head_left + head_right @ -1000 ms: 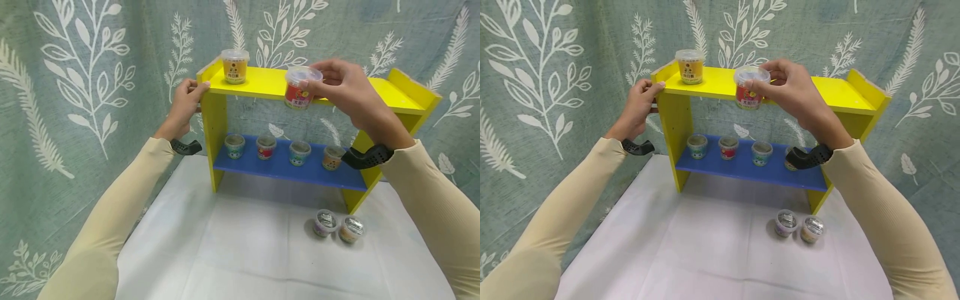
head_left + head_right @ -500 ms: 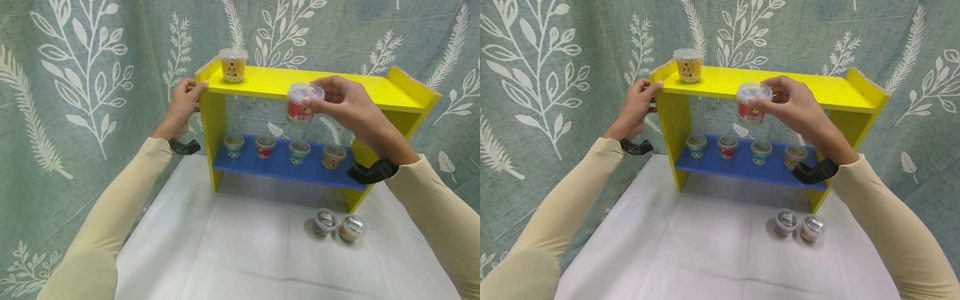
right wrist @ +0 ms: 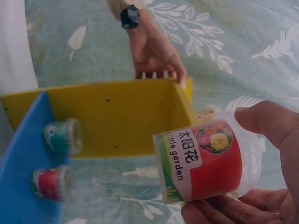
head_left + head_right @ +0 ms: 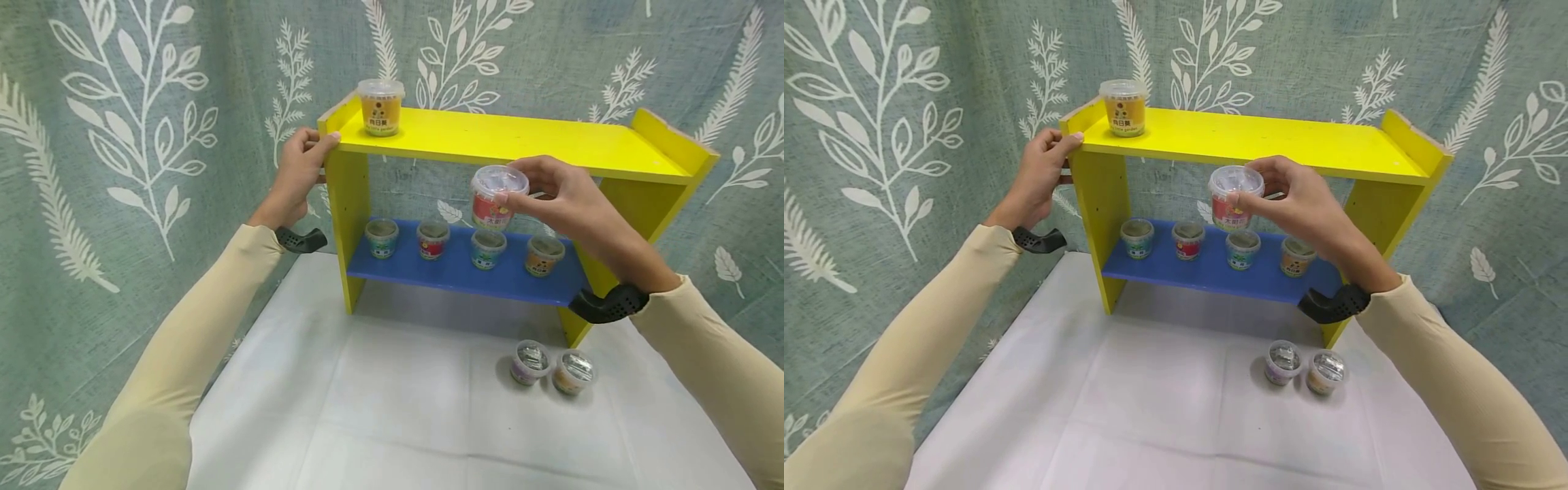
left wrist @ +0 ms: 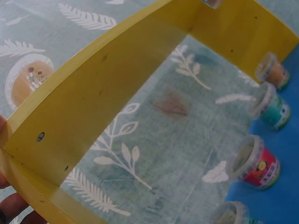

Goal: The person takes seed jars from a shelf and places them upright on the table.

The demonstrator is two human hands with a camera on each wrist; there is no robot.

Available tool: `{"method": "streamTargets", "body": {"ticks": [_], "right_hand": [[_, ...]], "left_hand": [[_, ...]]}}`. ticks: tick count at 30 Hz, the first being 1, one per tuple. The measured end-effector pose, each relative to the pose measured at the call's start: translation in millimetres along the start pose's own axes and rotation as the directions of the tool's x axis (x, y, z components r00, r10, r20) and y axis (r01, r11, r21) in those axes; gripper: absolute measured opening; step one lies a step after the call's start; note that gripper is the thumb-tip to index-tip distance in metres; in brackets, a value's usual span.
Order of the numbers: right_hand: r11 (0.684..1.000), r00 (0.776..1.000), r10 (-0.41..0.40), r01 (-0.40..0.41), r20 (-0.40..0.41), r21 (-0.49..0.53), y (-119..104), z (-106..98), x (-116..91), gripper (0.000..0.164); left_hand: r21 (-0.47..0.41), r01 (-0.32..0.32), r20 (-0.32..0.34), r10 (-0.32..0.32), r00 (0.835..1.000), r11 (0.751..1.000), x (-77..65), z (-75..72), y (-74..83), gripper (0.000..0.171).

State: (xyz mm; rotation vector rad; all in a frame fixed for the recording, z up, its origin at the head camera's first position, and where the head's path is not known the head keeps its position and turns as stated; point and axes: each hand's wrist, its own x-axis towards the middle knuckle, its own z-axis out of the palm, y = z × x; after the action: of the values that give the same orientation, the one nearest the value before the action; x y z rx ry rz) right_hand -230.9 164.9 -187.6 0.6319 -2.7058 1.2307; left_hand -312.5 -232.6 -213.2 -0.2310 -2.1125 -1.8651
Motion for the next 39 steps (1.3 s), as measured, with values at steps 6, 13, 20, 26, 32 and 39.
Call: {"method": "streamTargets", "body": {"ticks": [6,13,20,26,32,39], "right_hand": [[1.0,1.0,-0.002,0.002,0.018,-0.016,10,7,-3,0.069],[1.0,0.999,-0.006,0.006,0.036,-0.007,19,12,-10,0.067],[1.0,0.999,-0.002,0.002,0.046,0.004,28,17,-15,0.063],[1.0,0.998,0.006,-0.007,0.065,0.024,39,23,-20,0.059],[0.999,0.996,0.007,-0.01,0.092,0.031,50,29,-25,0.06],[0.998,0.992,0.005,-0.012,0.128,0.058,65,39,-33,0.061]], "left_hand": [[0.012,-0.004,-0.001,0.004,1.0,1.0,-1.2,-0.2,-1.8,0.04],[0.003,-0.002,-0.005,0.002,1.0,1.0,-1.3,-0.9,-2.0,0.041],[-0.002,-0.012,0.001,0.012,1.0,1.0,0.4,-0.6,-0.6,0.04],[-0.02,-0.009,0.003,0.009,1.0,1.0,0.5,0.3,0.9,0.039],[-0.014,-0.009,0.007,0.009,1.0,1.0,0.2,-0.5,0.6,0.039],[0.001,0.004,-0.003,-0.004,1.0,1.0,1.4,0.7,0.5,0.04]]}}
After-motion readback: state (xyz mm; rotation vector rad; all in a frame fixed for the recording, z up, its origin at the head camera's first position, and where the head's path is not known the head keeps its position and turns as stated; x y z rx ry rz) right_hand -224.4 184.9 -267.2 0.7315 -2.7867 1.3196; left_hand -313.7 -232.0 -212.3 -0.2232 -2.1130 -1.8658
